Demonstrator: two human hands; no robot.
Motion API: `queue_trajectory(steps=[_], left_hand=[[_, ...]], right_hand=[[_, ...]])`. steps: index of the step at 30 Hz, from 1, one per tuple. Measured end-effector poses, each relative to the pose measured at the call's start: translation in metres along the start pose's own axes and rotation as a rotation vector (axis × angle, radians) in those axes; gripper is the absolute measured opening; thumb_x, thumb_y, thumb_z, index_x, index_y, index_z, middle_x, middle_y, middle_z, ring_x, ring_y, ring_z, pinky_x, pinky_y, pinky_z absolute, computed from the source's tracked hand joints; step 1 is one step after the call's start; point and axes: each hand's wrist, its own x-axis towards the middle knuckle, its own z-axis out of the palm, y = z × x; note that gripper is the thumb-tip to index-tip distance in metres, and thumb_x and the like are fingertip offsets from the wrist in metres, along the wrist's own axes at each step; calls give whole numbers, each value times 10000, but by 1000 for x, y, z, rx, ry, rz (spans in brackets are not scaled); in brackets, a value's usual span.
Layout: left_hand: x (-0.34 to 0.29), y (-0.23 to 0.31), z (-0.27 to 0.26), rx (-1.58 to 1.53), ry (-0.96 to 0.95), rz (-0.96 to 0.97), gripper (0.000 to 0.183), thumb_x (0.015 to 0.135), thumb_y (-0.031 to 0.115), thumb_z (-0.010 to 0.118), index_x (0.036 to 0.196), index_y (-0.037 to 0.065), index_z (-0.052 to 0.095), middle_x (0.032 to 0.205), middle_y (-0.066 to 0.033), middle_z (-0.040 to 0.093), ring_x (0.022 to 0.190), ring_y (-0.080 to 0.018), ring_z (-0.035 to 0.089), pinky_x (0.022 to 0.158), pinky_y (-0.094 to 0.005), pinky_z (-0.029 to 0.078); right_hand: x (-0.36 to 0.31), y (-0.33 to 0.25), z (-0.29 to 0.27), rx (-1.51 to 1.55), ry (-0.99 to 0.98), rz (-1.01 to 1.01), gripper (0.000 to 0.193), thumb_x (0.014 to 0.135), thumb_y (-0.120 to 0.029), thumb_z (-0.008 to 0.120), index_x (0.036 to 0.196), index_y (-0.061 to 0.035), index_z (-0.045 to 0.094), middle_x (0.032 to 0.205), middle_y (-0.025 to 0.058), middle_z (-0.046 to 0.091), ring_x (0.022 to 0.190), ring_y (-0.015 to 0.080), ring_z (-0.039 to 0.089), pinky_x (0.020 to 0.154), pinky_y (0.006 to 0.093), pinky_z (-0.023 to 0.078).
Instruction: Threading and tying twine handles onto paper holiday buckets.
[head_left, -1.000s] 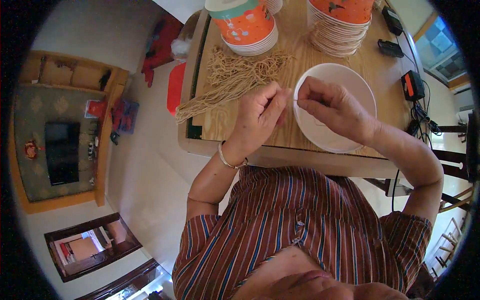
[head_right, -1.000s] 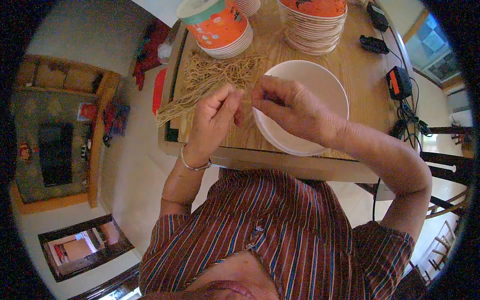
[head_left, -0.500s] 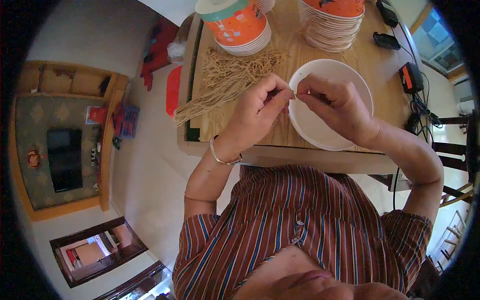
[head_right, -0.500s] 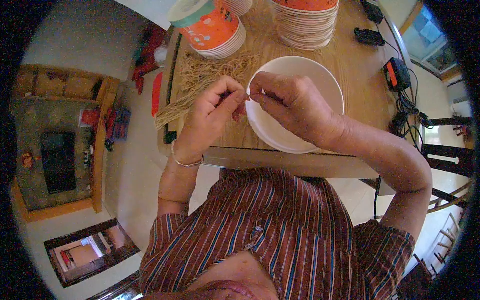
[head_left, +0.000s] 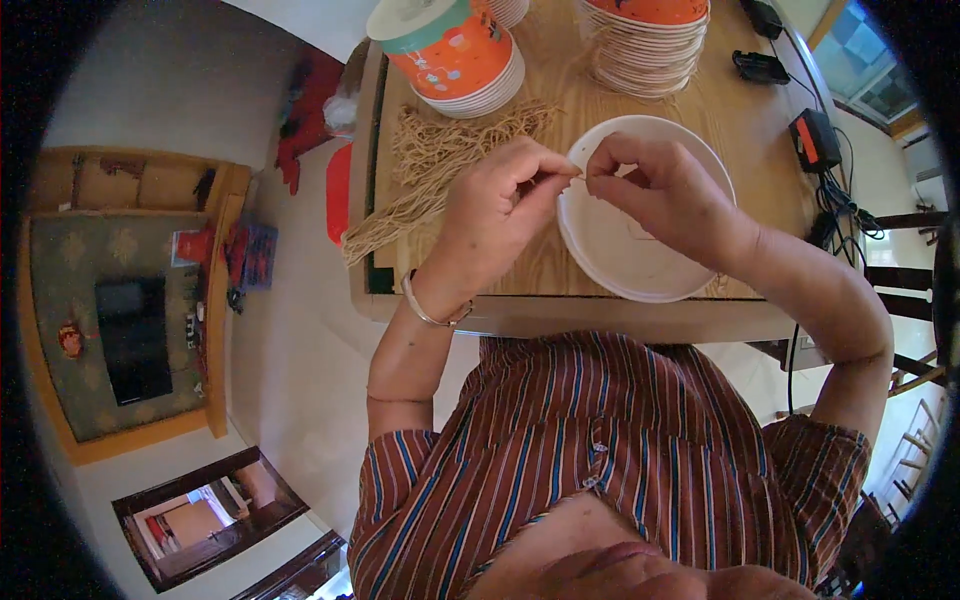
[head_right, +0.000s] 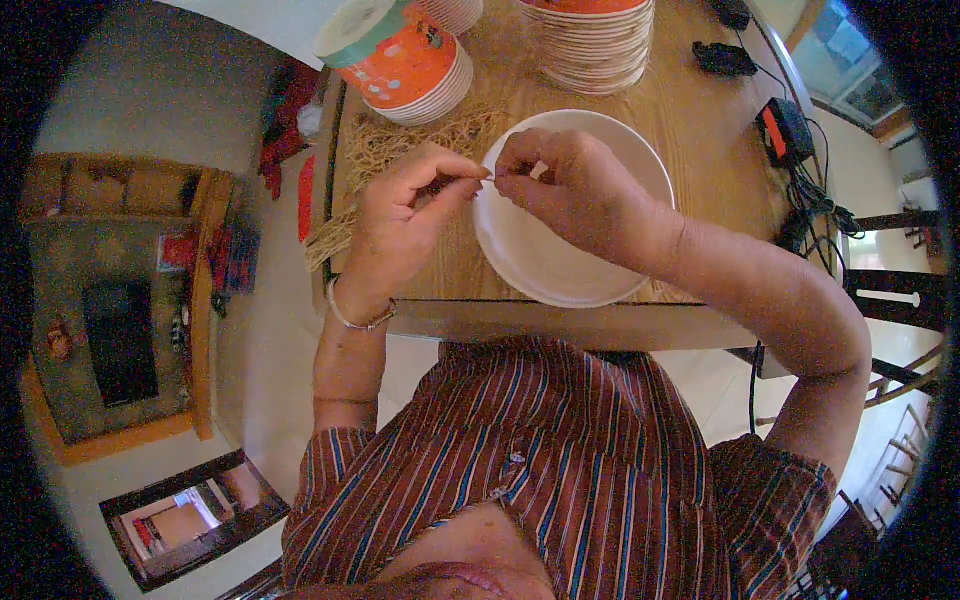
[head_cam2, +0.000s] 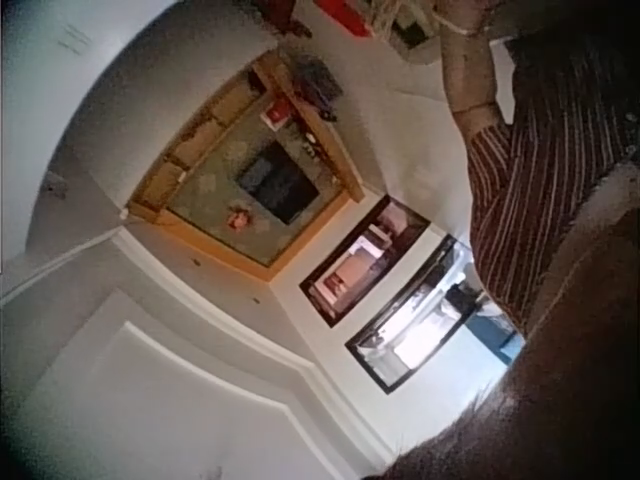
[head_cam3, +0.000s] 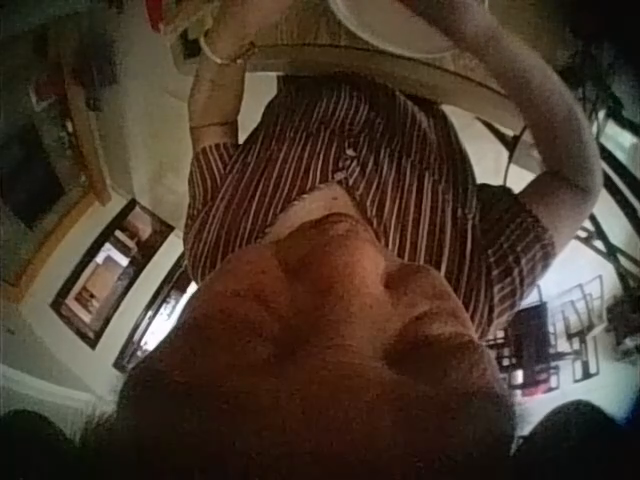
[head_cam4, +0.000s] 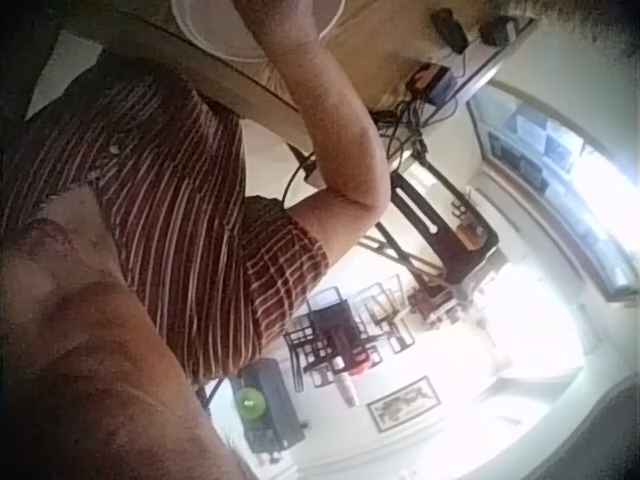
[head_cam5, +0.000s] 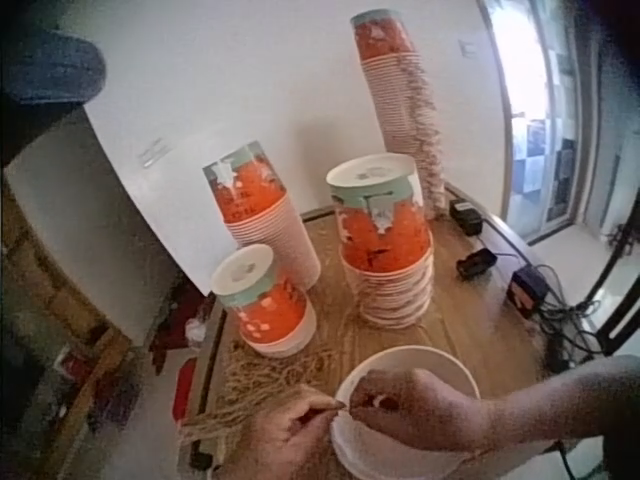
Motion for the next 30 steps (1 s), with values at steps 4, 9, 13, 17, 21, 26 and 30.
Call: queue_trajectory(steps=[4,9,13,17,21,26,30], left_hand=[[0,-10,0,-24,98,-23,78,872,13,636,949,25,646,848,-40,628,727,-121,595,645,-278,488],[-11,-36,14,22,172,-43,280,874,80,661,1133,33,565,834,-58,620,713,-113,583,640,-273,485],[-12,-17,20,-78,14,-224,412,913,76,616,1295,42,465,764,-5,580,684,-55,521,622,-226,450],[-18,-8,20,-85,-7,-273,417,913,58,587,1310,36,459,712,16,563,648,-45,494,577,-214,409],[-27,-1,21,-154,-5,-353,516,904,31,577,1384,43,388,712,10,564,642,-46,500,571,-208,401],[-38,2,26,-340,-25,-427,591,905,15,561,1437,50,306,755,-24,614,676,-62,550,585,-207,420],[-40,5,25,-411,-33,-457,600,909,14,551,1444,49,283,793,-54,644,676,-81,584,589,-217,451]], right_hand=[[1,-12,-7,192,-59,375,68,914,-133,599,886,-72,613,719,-52,511,583,29,458,461,202,367],[5,-4,-6,234,-46,426,95,907,-141,594,865,-57,611,709,-27,524,549,51,458,456,218,382],[6,0,-8,282,-16,497,114,915,-139,583,875,-36,609,740,5,554,544,71,481,461,236,403],[5,11,-5,305,-24,452,116,921,-139,582,899,-30,613,775,12,574,552,76,493,468,239,412],[5,15,-3,274,-56,514,120,923,-145,593,935,-28,622,801,14,598,552,70,500,461,232,414],[2,14,2,305,-83,508,134,923,-153,603,956,-26,630,819,18,613,561,61,503,458,219,413],[0,8,4,347,-84,527,136,926,-156,601,965,-29,631,825,16,619,572,59,502,464,214,417]])
